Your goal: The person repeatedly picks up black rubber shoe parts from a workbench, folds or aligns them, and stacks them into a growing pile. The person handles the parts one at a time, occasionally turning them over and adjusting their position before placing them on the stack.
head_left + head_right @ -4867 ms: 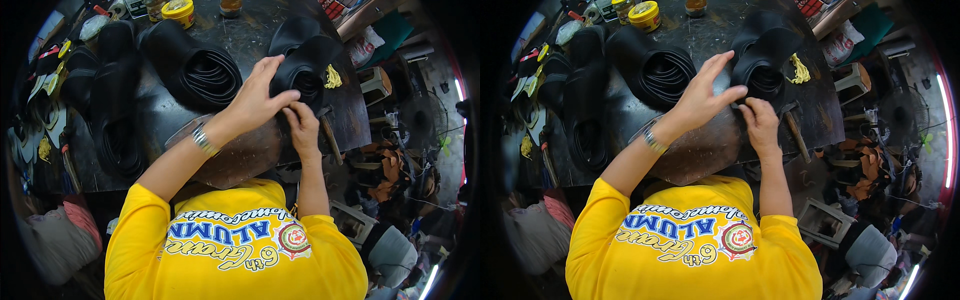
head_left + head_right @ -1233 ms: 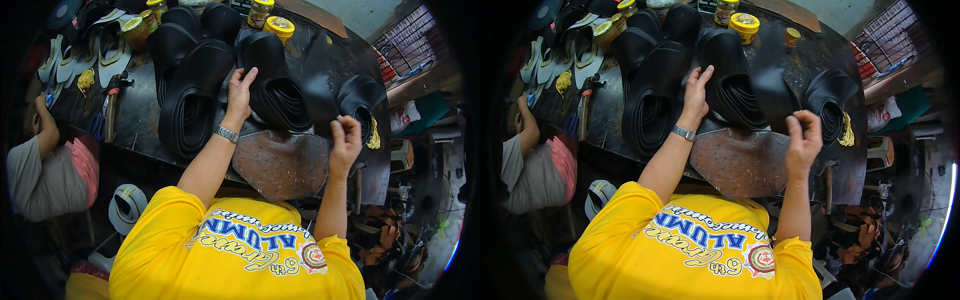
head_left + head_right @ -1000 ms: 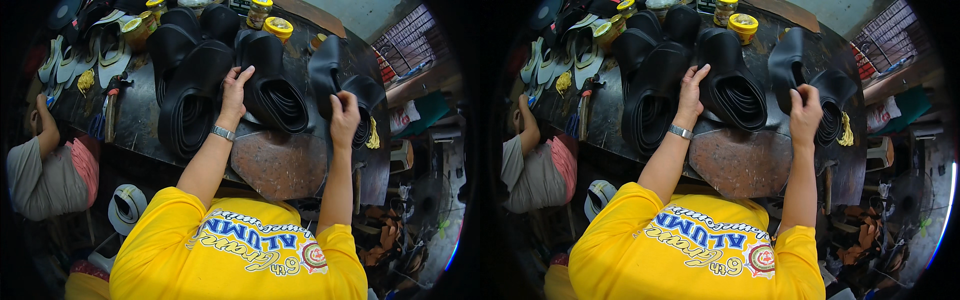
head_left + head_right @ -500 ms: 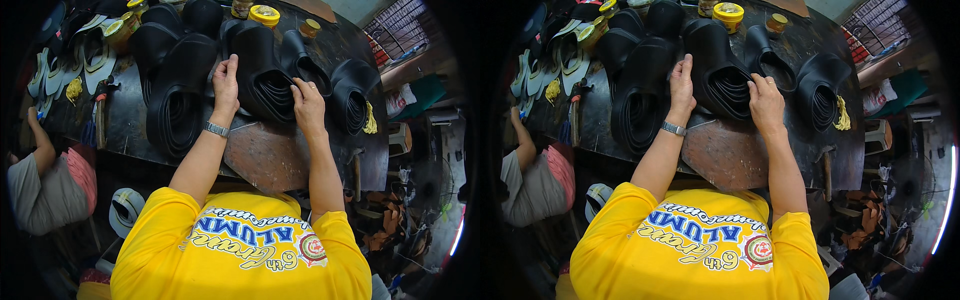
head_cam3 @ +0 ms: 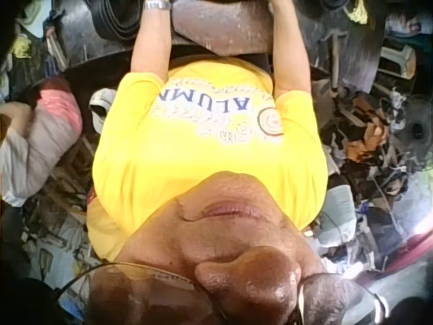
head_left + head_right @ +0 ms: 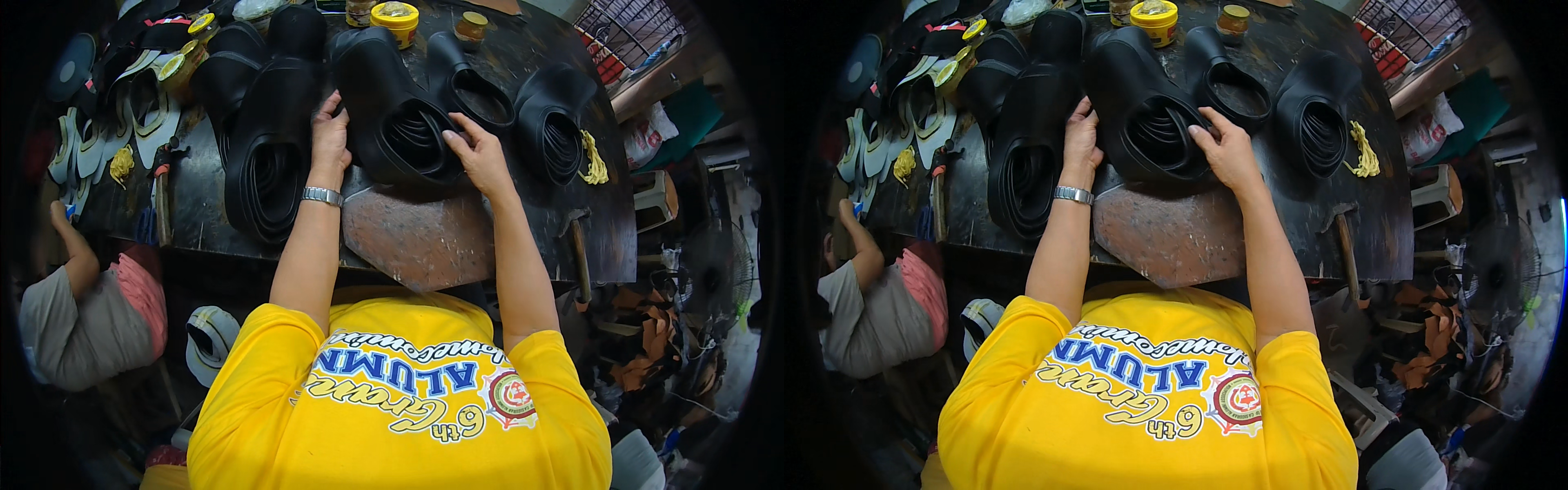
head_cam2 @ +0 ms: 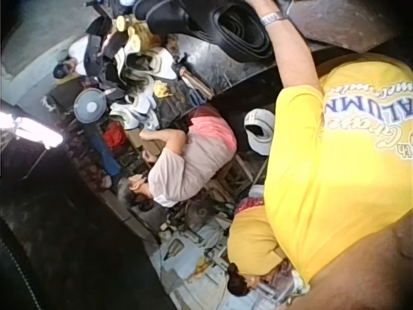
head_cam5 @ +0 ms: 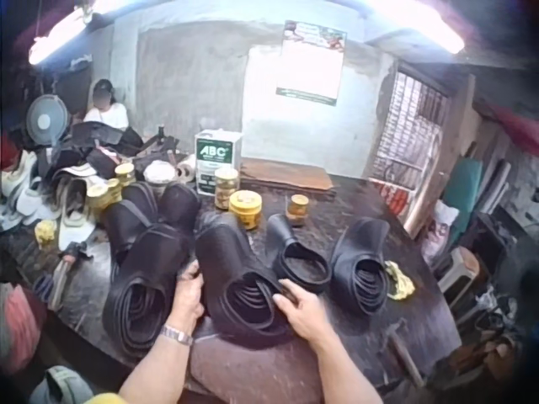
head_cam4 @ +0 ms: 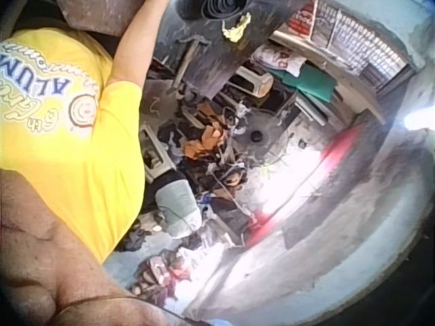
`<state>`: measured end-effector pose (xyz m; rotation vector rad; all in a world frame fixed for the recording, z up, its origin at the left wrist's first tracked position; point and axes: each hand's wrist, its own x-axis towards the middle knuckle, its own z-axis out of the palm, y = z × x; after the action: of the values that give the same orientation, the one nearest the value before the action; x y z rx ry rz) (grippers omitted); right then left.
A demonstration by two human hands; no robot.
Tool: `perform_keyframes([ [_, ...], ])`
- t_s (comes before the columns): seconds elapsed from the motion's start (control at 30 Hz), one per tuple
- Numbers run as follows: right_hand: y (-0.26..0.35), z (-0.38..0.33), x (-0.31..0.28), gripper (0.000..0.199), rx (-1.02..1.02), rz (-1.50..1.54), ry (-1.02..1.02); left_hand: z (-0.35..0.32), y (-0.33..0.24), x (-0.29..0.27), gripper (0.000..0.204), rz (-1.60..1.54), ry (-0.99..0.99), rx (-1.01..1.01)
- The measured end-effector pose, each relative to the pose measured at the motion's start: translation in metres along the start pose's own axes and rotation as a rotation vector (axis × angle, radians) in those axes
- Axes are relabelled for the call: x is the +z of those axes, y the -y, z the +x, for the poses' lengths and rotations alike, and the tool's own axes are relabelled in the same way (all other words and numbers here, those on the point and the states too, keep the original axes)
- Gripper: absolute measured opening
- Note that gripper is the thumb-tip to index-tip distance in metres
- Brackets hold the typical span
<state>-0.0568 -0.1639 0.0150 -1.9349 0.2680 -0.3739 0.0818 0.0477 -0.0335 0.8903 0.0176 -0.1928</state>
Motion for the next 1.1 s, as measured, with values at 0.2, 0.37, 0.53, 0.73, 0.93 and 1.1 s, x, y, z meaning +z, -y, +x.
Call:
perform_keyframes([
  [0.2, 0.029, -0.035, -0.011, 0.036, -0.159, -0.281, -0.222, -0.013, -0.009, 0.009, 0.038, 0.401, -0.046, 0.203],
  [0.37, 0.034, -0.081, -0.076, 0.035, -0.137, -0.161, -0.518, -0.082, -0.036, 0.049, 0.038, 0.881, 0.058, 0.776],
  [0.53, 0.002, -0.094, -0.097, 0.036, -0.040, 0.012, -0.745, -0.139, 0.015, 0.155, 0.048, 0.432, 0.505, 0.214],
  [0.73, -0.026, -0.100, -0.112, 0.038, 0.011, -0.262, -0.850, -0.109, 0.086, 0.222, 0.037, 0.074, 0.632, -0.112],
  [0.93, -0.043, -0.083, -0.129, 0.034, 0.085, -0.404, -0.907, -0.086, 0.138, 0.227, 0.041, 0.580, 0.433, 0.255],
  [1.1, -0.051, -0.059, -0.139, 0.033, 0.088, -0.488, -0.805, -0.070, 0.153, 0.231, 0.034, 0.743, 0.234, 0.511],
])
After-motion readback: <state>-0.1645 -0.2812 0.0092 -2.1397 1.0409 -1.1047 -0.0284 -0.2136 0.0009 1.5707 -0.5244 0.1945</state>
